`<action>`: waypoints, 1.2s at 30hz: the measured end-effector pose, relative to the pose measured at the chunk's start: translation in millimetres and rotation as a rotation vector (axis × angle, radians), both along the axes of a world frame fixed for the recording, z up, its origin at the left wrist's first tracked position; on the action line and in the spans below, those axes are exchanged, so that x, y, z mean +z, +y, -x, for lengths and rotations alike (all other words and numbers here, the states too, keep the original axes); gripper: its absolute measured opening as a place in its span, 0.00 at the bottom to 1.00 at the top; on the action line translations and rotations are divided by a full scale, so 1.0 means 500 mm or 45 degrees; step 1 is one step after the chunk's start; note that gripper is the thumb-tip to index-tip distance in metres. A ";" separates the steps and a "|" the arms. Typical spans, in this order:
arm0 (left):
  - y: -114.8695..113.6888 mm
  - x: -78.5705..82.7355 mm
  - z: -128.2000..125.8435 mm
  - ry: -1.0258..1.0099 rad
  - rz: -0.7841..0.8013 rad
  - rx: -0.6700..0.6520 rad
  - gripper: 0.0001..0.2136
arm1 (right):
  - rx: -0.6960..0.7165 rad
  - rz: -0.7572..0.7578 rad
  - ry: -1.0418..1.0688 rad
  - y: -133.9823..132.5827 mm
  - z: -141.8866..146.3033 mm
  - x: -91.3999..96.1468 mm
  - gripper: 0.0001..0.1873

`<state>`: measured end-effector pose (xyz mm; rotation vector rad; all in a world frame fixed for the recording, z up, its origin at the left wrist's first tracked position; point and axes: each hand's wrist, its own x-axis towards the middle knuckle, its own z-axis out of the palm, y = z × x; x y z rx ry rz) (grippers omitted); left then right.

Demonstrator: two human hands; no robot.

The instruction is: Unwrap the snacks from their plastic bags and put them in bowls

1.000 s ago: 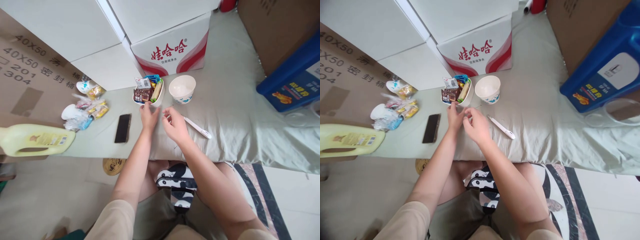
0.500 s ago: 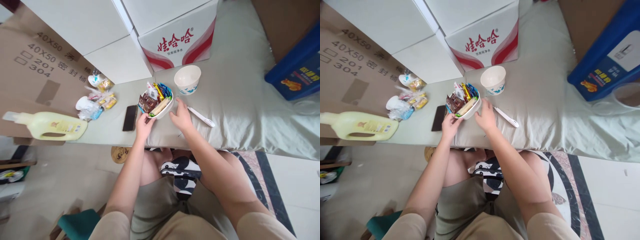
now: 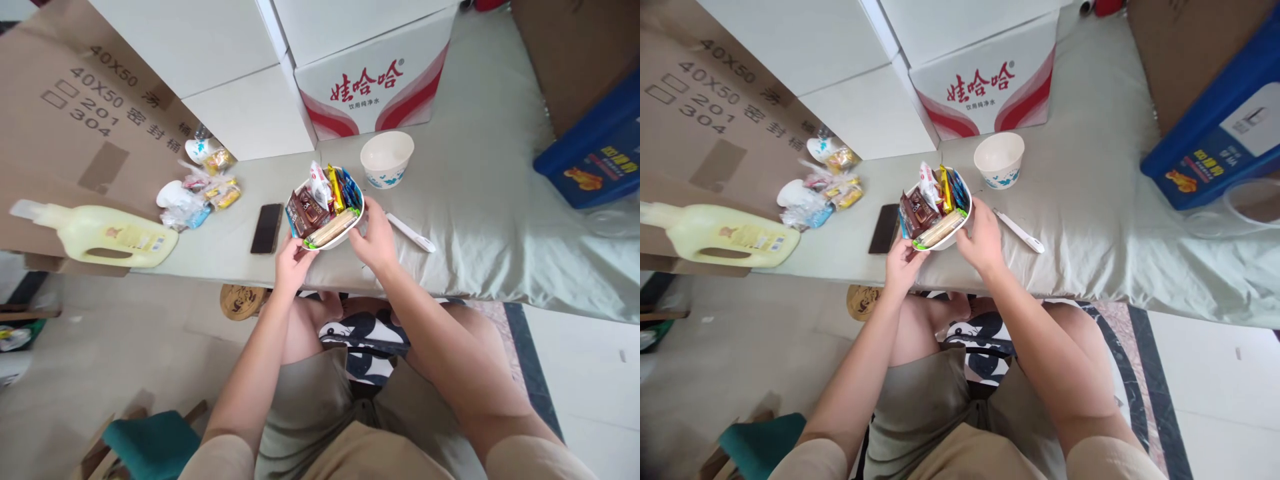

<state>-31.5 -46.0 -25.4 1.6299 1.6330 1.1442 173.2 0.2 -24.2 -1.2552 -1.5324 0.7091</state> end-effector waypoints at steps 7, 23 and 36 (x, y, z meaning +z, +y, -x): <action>0.025 0.098 -0.137 0.076 -0.180 -0.257 0.09 | -0.384 -0.178 0.068 -0.041 -0.114 0.051 0.32; 0.321 -0.007 -0.471 0.046 -0.038 -0.671 0.05 | -1.033 -0.023 -0.076 0.098 -0.371 -0.099 0.34; 0.130 0.040 -0.342 0.061 0.163 -0.495 0.05 | -0.515 0.290 -0.735 0.024 -0.280 -0.006 0.19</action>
